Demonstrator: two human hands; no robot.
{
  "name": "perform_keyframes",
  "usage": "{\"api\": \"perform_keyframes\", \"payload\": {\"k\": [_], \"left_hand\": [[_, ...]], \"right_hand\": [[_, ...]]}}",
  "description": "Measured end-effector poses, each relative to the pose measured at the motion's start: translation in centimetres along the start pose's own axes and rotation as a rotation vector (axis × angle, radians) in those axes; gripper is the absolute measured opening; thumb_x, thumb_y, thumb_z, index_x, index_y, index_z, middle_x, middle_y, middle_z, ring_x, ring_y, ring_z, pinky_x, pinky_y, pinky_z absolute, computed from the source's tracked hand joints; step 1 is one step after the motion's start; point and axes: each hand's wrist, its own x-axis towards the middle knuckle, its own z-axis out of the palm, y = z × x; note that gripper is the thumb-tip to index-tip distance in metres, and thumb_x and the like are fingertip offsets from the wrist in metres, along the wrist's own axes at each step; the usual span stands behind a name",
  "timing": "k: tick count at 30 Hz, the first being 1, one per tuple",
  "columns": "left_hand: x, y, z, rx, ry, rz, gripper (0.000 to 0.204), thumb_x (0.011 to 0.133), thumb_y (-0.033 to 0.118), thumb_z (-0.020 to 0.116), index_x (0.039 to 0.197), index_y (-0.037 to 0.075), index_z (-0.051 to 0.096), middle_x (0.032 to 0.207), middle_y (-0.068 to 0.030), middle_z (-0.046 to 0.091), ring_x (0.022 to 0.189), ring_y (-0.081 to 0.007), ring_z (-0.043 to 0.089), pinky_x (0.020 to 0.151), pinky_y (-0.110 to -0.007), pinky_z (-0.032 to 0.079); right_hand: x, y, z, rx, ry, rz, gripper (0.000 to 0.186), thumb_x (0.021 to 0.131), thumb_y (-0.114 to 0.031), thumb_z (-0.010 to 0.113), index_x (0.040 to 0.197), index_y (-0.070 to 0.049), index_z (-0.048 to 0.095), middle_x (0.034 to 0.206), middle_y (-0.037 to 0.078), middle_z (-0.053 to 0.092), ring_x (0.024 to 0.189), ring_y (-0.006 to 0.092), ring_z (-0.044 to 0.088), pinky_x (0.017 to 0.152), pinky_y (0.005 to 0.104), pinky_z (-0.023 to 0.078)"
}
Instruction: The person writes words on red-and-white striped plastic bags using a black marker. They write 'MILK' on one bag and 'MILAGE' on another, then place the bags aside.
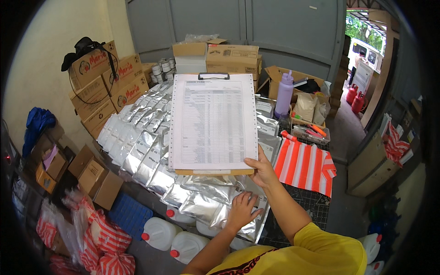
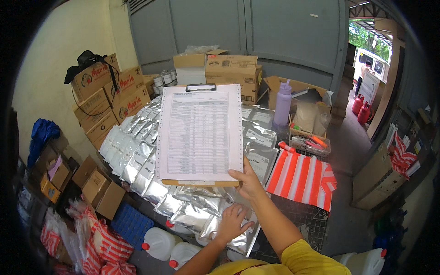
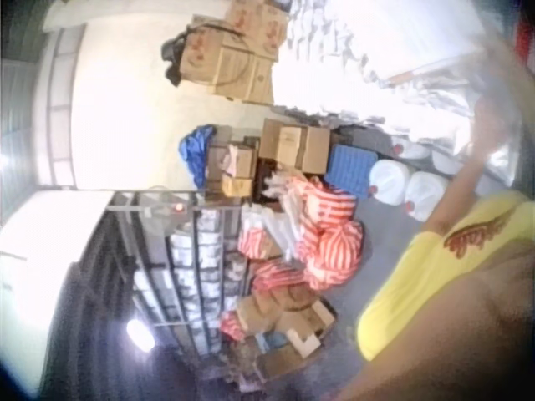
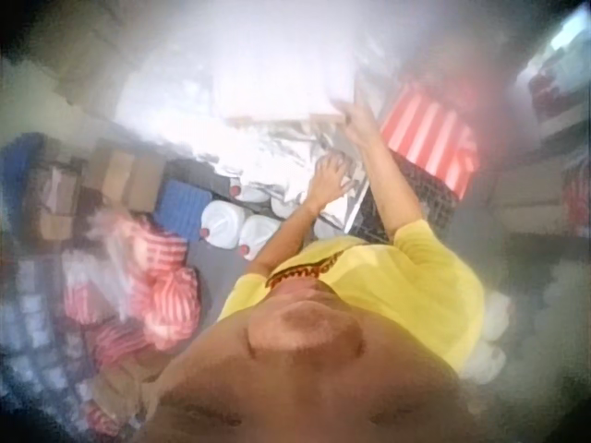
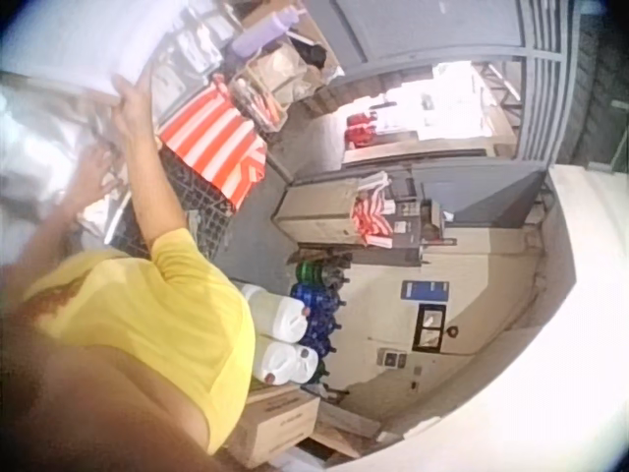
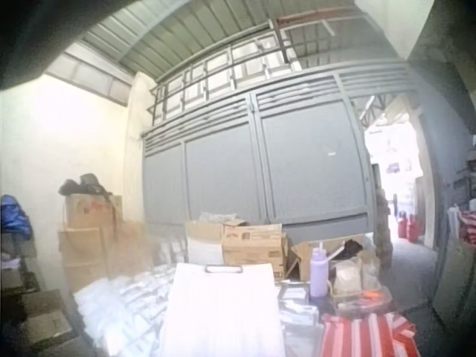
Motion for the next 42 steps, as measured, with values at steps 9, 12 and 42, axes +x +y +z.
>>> {"api": "perform_keyframes", "payload": {"k": [9,12,42], "left_hand": [[0.1,-0.3,-0.2,0.02,-0.019,0.015,0.061,0.09,0.048,0.075,0.134,0.008,0.062,0.135,-0.0163,0.054,0.132,-0.0374,0.047,0.109,-0.052,0.038],[0.0,-0.3,-0.2,0.039,-0.045,0.002,0.061,0.092,0.049,0.072,0.136,0.009,0.063,0.136,-0.0154,0.054,0.134,-0.035,0.046,0.111,-0.052,0.036],[0.0,-0.6,0.0,0.075,-0.025,0.067,0.056,0.089,0.045,0.074,0.131,0.008,0.065,0.132,-0.0124,0.057,0.13,-0.0322,0.047,0.11,-0.05,0.034]], "right_hand": [[0.1,1.0,-0.7,-0.011,0.05,-0.052,0.08,0.091,0.004,0.068,0.16,-0.012,0.033,0.143,0.011,0.058,0.129,0.0234,0.061,0.106,0.0389,0.054],[0.2,1.2,-0.8,-0.008,0.064,-0.054,0.08,0.091,0.005,0.068,0.16,-0.012,0.033,0.143,0.011,0.058,0.129,0.0233,0.061,0.107,0.0391,0.054],[-0.5,1.9,-0.1,-0.043,0.109,-0.09,0.074,0.092,0.004,0.069,0.157,-0.011,0.037,0.139,0.008,0.059,0.126,0.0194,0.061,0.104,0.0341,0.053]]}}
